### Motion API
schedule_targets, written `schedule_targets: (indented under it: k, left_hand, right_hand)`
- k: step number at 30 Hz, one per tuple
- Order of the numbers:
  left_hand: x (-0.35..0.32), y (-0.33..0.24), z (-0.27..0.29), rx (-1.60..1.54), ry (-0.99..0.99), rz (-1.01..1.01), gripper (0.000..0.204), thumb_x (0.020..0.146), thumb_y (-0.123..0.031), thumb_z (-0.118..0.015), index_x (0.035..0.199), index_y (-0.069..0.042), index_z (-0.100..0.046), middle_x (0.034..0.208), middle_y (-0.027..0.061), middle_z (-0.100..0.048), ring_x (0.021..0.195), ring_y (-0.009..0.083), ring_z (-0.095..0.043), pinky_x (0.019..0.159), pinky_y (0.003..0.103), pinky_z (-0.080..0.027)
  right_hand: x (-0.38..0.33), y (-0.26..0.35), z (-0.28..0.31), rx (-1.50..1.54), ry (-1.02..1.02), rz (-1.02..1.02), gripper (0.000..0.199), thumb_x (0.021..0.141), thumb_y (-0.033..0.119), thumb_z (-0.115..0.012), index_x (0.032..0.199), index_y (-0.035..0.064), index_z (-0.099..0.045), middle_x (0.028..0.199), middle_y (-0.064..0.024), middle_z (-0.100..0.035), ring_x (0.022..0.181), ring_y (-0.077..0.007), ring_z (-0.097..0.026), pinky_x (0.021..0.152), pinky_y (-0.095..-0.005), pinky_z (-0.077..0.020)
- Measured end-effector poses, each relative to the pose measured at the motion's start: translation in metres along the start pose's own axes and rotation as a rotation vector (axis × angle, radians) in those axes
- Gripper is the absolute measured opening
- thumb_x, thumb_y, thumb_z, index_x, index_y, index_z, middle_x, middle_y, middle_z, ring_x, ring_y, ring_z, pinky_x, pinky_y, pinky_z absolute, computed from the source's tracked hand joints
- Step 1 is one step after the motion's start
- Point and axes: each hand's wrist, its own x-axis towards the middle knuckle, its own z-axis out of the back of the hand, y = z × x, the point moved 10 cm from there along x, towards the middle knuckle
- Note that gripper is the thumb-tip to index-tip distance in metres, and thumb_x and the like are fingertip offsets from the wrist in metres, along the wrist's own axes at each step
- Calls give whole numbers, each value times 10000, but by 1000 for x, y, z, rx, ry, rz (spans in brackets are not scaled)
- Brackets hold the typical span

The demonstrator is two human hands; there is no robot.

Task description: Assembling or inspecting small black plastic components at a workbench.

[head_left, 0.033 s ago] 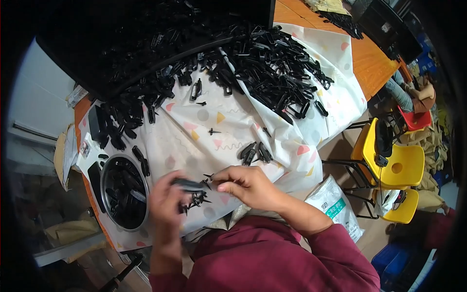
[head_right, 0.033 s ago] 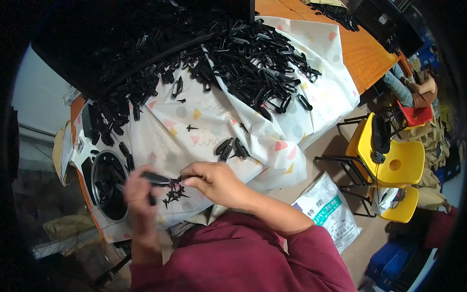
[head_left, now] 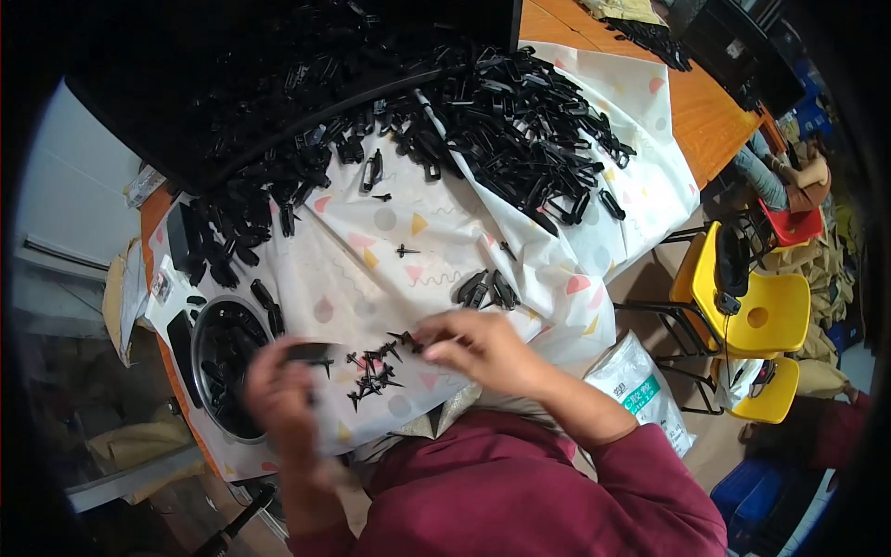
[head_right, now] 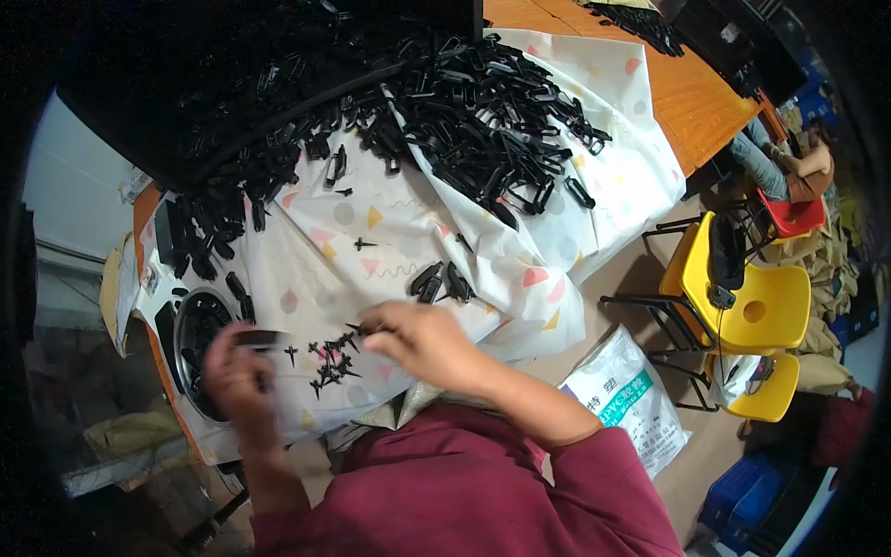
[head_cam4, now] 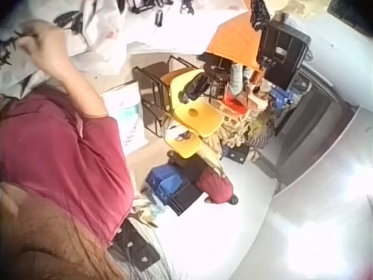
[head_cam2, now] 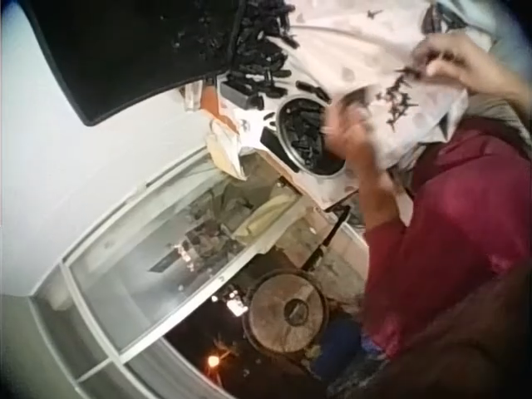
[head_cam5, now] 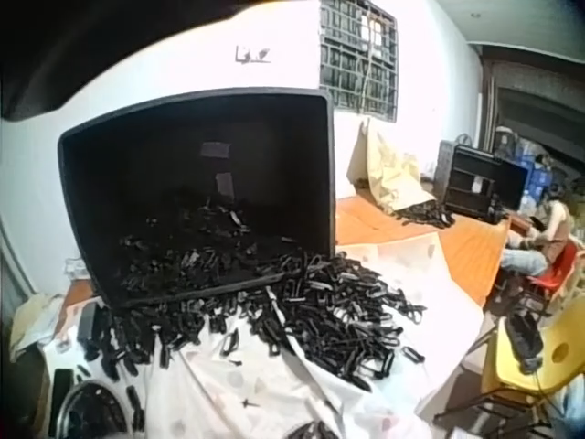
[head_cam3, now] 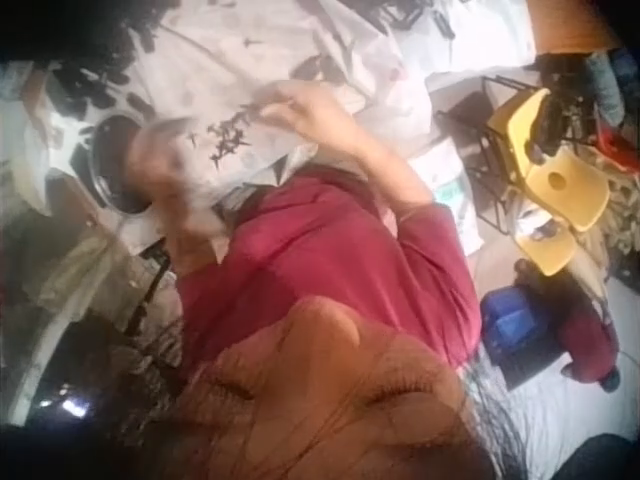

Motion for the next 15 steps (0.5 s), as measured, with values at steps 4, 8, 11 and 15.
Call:
schedule_targets:
  k: [4,8,11,15]
  left_hand:
    - [9,-32,107,983,-380,-288,289,790,-146,-574,1056,-34,-579,983,128,-580,863,260,-534,768,317,-416]
    - [13,-54,25,1188,-294,-674,281,711,-150,-652,973,-56,-613,1122,112,-531,1018,301,-474,870,410,-361]
    - [22,-24,-86,664,98,-522,128,709,-77,-636,830,-35,-626,897,75,-607,841,243,-569,759,337,-445]
    - [31,1,-170,412,358,-387,110,735,-102,-606,826,-42,-619,833,100,-608,797,282,-572,696,340,-460]
  right_hand:
    - [-13,-43,77,-306,-300,-139,166,778,29,-588,941,4,-607,814,-105,-617,712,-141,-583,627,-262,-464]
    - [-12,-40,105,-333,-401,-139,158,759,2,-577,911,-13,-616,816,-120,-616,707,-171,-584,652,-262,-456]
    - [-5,-40,78,-467,-187,-147,166,726,41,-602,885,3,-628,821,-155,-606,708,-264,-592,651,-302,-461]
    - [-6,-32,42,-604,-167,-174,208,690,85,-585,889,79,-647,829,-131,-601,746,-275,-580,654,-346,-470]
